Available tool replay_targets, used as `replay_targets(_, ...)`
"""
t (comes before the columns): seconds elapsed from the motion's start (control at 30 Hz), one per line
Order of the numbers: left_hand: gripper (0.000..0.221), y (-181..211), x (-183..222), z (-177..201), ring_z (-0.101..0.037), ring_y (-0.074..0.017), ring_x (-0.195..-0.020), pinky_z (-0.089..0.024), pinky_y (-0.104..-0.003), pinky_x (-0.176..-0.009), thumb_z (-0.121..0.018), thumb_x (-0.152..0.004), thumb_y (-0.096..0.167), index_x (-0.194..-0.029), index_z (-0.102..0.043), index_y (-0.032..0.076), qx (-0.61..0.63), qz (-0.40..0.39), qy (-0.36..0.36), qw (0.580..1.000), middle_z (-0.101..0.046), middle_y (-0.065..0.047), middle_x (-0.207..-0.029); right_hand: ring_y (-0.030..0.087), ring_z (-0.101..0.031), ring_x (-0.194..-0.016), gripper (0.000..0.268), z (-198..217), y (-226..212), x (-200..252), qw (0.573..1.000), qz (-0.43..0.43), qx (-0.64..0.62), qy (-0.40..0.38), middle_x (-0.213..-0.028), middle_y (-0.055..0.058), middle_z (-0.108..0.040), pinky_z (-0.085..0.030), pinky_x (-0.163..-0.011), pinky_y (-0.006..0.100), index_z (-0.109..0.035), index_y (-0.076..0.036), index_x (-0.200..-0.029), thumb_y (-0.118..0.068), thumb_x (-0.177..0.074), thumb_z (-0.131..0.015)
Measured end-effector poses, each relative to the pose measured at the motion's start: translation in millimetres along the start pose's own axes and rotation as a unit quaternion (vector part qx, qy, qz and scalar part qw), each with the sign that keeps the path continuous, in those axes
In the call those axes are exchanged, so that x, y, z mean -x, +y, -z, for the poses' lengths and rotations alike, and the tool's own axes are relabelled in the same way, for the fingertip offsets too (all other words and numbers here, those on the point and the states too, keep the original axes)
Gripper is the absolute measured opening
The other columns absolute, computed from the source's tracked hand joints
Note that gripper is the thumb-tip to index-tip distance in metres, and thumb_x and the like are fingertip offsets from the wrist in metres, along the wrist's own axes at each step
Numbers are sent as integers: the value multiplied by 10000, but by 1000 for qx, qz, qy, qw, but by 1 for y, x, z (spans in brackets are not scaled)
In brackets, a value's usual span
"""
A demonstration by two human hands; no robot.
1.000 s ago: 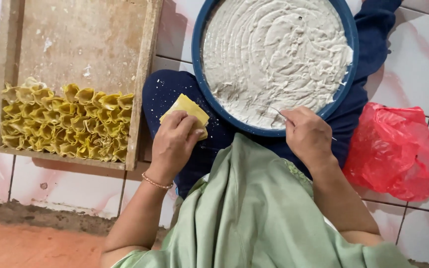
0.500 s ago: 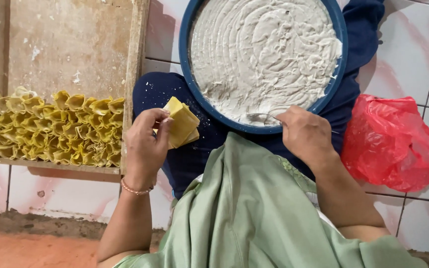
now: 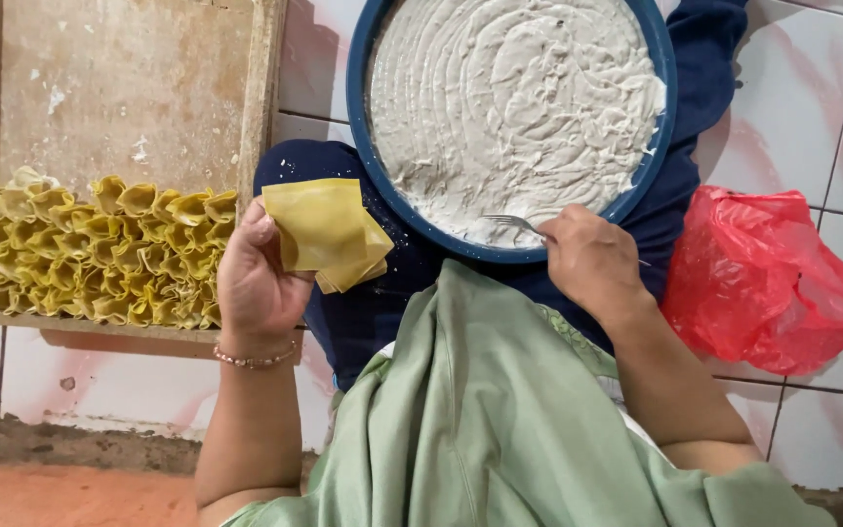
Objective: Manually filling and folding dumpling wrappers and arranging them on a wooden tray.
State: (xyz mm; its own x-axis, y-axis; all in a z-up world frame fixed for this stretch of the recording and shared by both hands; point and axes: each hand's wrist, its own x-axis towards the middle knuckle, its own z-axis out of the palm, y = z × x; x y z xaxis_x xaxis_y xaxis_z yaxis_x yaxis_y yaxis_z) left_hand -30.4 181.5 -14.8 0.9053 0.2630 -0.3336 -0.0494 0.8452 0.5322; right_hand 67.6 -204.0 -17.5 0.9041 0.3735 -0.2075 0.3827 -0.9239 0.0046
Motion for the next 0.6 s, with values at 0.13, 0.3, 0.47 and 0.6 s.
replay_targets(0.13,290,-9,2,-4,-710,-410,-1072,-564,-607,-970,-521,-927,172,-1162,-615,32,106,61,23,992,-712,-219,-1162,285,-710,-978,191,8,-9,-7,997,11,-56,-43,-990,-1,-665,-587,-832,399,-756,-303,-981,-335,-946,-571)
replay_targets(0.3,419,-20,8,-33,-719,-362,-1053,-575,-568,-949,-566,-991,114,-1393,-561,-3,50,86,68,993,-694,-248,-1231,381,-694,-1073,194,25,-8,-17,973,37,-202,-102,-1027,114,-760,-563,-927,489,-813,-193,-1011,-227,-903,-655)
replay_targets(0.47,380,-46,-5,18,-671,-456,-1126,-527,-680,-949,-523,-991,78,-1366,-557,17,46,95,44,993,-654,-272,-1286,304,-735,-953,183,29,-2,-23,943,18,-316,-101,-971,116,-776,-575,-839,406,-827,-167,-995,-132,-868,-700)
replay_targets(0.6,369,-46,-3,11,-648,-473,-1170,-502,-717,-960,-530,-981,52,-1350,-546,43,56,98,33,993,-642,-273,-1310,333,-730,-929,160,4,1,-27,973,48,-225,-31,-926,107,-740,-582,-835,420,-820,-202,-1020,-216,-900,-715)
